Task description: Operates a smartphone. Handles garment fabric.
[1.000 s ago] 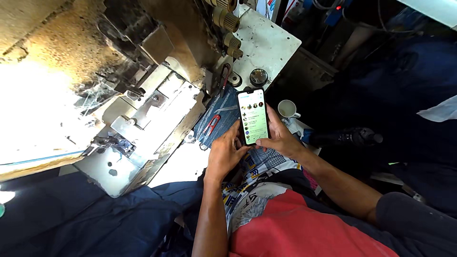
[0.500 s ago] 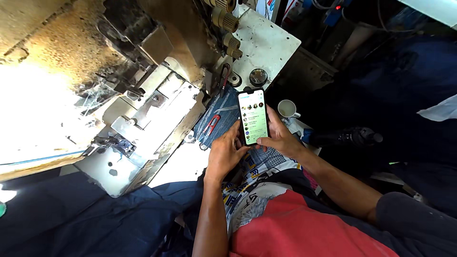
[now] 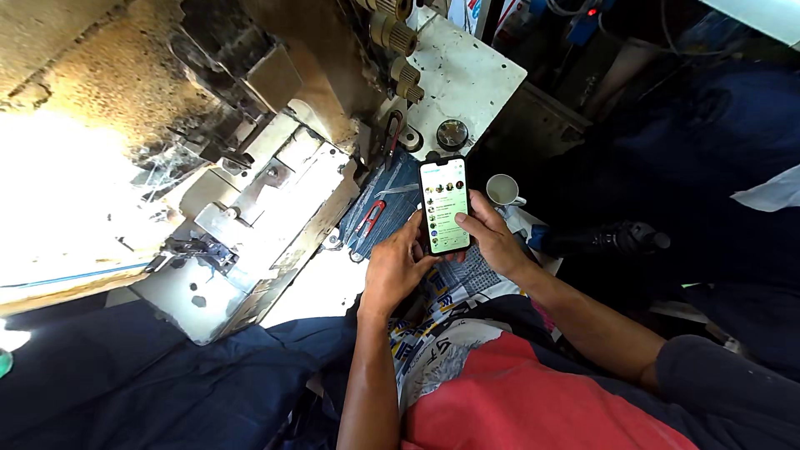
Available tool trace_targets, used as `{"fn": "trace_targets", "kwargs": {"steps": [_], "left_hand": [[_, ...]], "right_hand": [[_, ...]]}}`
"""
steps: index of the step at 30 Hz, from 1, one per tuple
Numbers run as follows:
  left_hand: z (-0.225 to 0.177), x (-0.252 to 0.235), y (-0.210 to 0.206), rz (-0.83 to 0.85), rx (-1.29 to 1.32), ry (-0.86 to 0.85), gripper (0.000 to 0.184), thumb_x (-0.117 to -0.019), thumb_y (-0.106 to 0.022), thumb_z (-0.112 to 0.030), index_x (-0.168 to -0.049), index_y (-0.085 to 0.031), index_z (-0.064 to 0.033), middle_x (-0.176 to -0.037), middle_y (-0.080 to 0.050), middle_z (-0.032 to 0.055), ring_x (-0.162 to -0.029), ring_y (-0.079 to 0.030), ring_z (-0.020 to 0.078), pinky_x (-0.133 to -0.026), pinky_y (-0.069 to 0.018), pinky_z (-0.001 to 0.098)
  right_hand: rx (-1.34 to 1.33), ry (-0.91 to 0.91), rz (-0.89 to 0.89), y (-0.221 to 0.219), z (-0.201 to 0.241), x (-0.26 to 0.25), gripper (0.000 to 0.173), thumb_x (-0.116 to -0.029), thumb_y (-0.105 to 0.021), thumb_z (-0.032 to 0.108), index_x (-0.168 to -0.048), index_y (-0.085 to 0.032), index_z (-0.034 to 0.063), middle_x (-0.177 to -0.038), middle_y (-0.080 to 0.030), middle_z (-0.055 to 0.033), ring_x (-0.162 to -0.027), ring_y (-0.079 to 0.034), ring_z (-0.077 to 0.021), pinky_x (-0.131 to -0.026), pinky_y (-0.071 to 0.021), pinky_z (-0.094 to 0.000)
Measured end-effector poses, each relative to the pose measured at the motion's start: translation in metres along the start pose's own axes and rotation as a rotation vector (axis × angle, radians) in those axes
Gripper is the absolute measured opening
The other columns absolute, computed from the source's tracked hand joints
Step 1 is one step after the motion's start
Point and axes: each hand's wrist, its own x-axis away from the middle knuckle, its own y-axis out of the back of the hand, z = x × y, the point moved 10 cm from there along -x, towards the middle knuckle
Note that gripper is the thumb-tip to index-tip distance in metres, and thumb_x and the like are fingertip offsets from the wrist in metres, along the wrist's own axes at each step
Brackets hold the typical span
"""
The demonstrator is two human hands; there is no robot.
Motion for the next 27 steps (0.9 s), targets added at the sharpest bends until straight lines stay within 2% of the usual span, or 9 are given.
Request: {"fn": "trace_targets", "kwargs": {"steps": [17,27], "left_hand": [[0.0,-0.0008,0.0005,-0.011,-0.01,-0.015,0.083,-0.0845,-0.084,-0.042,-0.153,-0.047,-0.0138,-0.081,-0.068,-0.0039,-0.063,-0.061,0.0065,-0.063,-0.0573,0.0292],[0.0002,-0.0008,0.0,-0.001,-0.012,-0.005,0.082,-0.0848,-0.084,-0.041,-0.153,-0.047,-0.0144,-0.082,-0.069,-0.0043,-0.064,-0.06,0.0061,-0.063,-0.0571,0.0291]], "right_hand": [[-0.036,0.017,0.033,0.0001,-0.0019,-0.0028,0.041,-0.113,-0.028,0.03,-0.15,-0.04,0.0157,-0.113,-0.068,-0.0225,-0.078,-0.073,-0.0368,-0.056,-0.0636,-0.0441],[-0.04,-0.004,0.035,-0.0005,-0.0029,-0.0034,0.039,-0.1117,-0.034,0.025,-0.148,-0.042,0.0152,-0.114,-0.068,-0.0227,-0.079,-0.073,-0.0372,-0.055,-0.0635,-0.0433]]}}
